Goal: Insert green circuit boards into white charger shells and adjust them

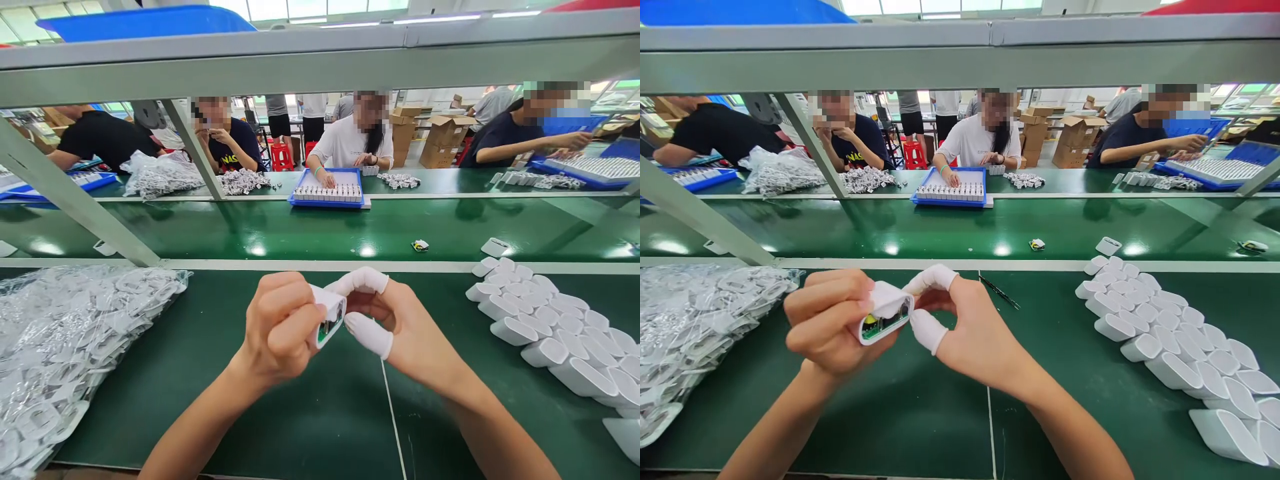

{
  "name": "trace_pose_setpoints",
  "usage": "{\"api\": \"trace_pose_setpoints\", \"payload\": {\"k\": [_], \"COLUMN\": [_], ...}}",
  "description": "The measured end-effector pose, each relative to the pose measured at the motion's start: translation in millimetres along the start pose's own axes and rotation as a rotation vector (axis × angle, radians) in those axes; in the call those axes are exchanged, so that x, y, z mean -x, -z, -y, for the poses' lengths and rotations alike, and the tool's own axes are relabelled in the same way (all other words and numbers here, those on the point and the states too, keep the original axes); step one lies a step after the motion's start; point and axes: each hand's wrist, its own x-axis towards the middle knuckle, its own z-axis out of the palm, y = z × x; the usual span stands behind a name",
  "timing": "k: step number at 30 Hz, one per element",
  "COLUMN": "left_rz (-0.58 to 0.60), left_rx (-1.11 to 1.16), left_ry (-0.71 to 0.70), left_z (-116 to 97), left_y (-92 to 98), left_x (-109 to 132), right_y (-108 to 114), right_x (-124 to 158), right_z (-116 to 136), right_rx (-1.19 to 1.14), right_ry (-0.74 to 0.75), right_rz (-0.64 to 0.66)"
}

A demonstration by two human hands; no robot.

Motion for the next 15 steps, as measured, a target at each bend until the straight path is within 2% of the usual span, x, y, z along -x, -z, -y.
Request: {"api": "trace_pose_setpoints", "payload": {"k": [5,10,15], "left_rz": [-0.054,-0.098,-0.068], "left_rx": [-0.059,-0.116,-0.117], "left_ry": [-0.071,-0.190,-0.185], "left_z": [-1.8,-1.1,-5.6], "left_y": [-4.7,-5.4,-5.7], "left_x": [-0.3,-1.4,-1.6], "right_y": [-6.8,-6.5,-4.2], "right_x": [-2.2,-1.0,1.0], "right_z": [-1.6,-0.4,-0.1], "right_rx": [-0.059,-0.057,0.001], "right_ry": [0.013,0.034,0.011], "right_rz": [-0.056,-0.045,-0.029]}}
